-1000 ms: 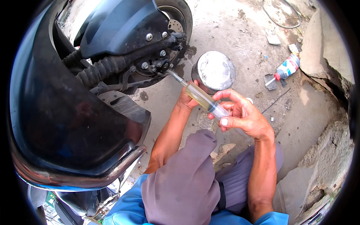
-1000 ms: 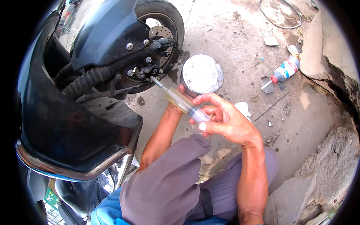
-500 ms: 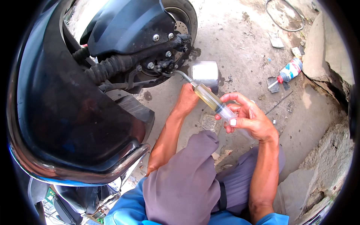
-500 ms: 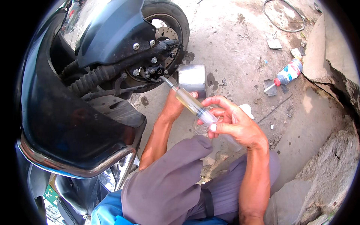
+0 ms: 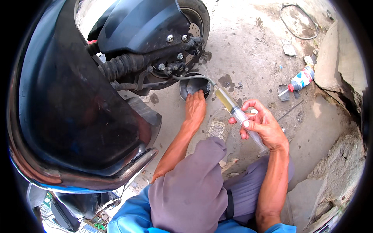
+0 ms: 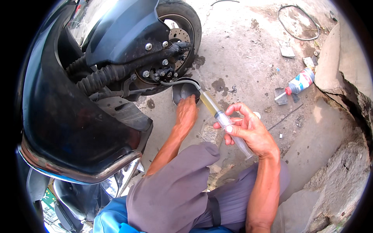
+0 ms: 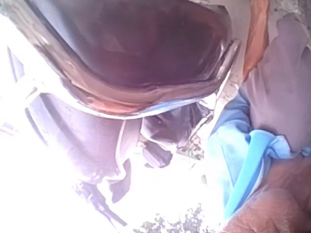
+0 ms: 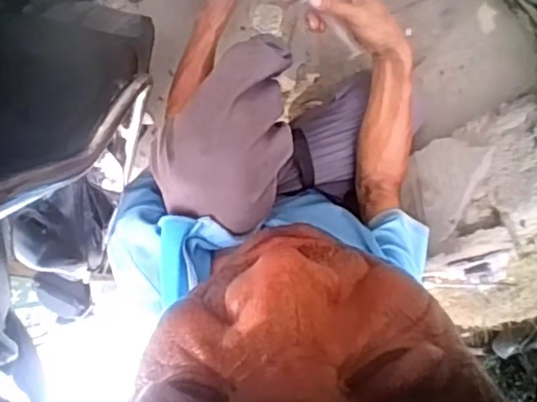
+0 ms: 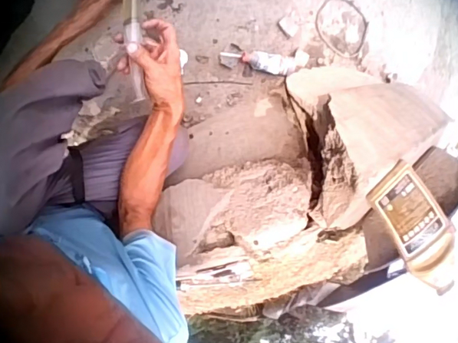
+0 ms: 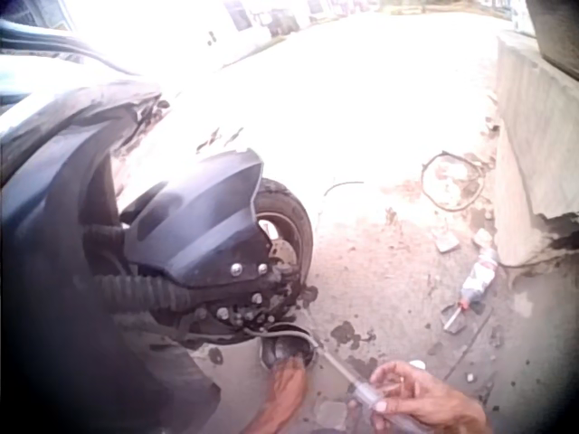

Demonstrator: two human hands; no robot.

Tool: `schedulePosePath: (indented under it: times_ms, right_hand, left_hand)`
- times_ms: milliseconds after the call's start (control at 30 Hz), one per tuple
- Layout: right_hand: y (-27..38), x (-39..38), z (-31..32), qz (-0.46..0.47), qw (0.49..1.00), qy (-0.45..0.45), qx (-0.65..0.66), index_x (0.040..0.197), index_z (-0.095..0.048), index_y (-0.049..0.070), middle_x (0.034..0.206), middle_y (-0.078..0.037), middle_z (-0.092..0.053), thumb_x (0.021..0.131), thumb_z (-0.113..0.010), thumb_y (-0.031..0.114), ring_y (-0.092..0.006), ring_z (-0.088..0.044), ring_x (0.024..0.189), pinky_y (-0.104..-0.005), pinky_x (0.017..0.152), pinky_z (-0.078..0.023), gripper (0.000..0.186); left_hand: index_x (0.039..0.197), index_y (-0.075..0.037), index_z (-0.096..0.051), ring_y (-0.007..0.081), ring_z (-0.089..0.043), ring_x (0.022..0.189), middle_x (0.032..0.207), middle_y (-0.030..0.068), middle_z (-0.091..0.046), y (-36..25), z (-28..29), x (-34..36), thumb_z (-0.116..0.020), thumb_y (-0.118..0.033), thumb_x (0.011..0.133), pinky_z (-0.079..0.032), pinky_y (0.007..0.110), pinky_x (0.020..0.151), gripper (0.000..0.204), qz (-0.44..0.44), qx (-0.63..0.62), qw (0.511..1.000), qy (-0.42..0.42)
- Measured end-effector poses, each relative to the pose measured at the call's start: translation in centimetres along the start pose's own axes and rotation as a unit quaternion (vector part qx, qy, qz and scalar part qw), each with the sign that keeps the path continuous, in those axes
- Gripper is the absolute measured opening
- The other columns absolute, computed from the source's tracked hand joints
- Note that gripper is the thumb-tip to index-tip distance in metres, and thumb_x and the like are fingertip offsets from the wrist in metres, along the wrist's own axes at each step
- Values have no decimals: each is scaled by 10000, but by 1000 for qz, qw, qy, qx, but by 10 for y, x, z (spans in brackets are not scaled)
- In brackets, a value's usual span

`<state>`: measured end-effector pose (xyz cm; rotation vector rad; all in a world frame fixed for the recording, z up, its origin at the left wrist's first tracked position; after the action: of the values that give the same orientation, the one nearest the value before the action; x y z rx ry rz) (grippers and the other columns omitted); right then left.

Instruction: The person repairs a motorcycle by using a syringe to extract and inject fluid into a hose connected to the wheel assembly and manipulating small metal parts.

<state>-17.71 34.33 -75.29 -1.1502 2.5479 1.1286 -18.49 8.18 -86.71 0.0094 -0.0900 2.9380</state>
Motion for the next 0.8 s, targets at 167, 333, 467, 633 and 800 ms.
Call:
schedulePosePath:
  times_ms: [167, 333, 467, 633, 800]
  right_hand:
    - [2, -4, 4, 9, 1000, -27, -7, 1203, -458, 67, 1104, -235, -673, 884, -705, 101, -156, -616, 705, -290, 668, -515, 406]
    - [0, -7, 3, -10, 1000, -15, 18, 1246, -464, 42, 1084, -221, -669, 874, -717, 130, -164, -618, 735, -311, 698, -517, 459]
    - [10, -20, -1, 18, 996, -7, 84, 1406, -378, 11, 1179, -236, -604, 802, -787, 386, -225, -624, 893, -348, 757, -530, 820]
    - [-10, -38, -10, 109, 964, 38, 241, 1503, -255, -20, 1391, -277, -404, 722, -817, 521, -293, -582, 1061, -403, 890, -555, 1103]
    - [-16, -35, -15, 109, 965, -7, 240, 1494, -245, -56, 1284, -273, -489, 745, -803, 441, -268, -610, 991, -379, 806, -572, 1058]
  left_hand:
    - [1289, 30, -529, 266, -637, 1015, 1217, 185, -587, -43, 80, -3, -680, -172, 876, -511, 426, 836, 484, -30, -179, 983, 42]
    - [1232, -2, -559, 116, -629, 917, 1252, 126, -593, -67, 92, 5, -616, -337, 979, -462, 233, 662, 424, 174, -870, 402, 228]
    - [1179, -3, -596, 132, -644, 859, 1153, 119, -650, -72, 74, 17, -619, -325, 976, -477, 233, 647, 381, 172, -867, 396, 249]
    - [1105, -6, -644, 173, -650, 849, 1081, 125, -683, -86, 73, 15, -628, -297, 967, -525, 309, 695, 323, 211, -897, 335, 199]
    - [1065, -64, -641, 131, -618, 806, 1035, 82, -690, -89, 73, 9, -647, -241, 959, -478, 278, 665, 207, 216, -900, 326, 191]
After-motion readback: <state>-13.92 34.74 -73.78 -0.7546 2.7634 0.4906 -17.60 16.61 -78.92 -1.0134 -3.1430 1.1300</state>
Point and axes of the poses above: each hand's wrist, its own x-axis towards the middle knuckle, its own z-axis out of the back of the hand, y = z × x, the point moved 2 cm from there along x, towards the middle knuckle
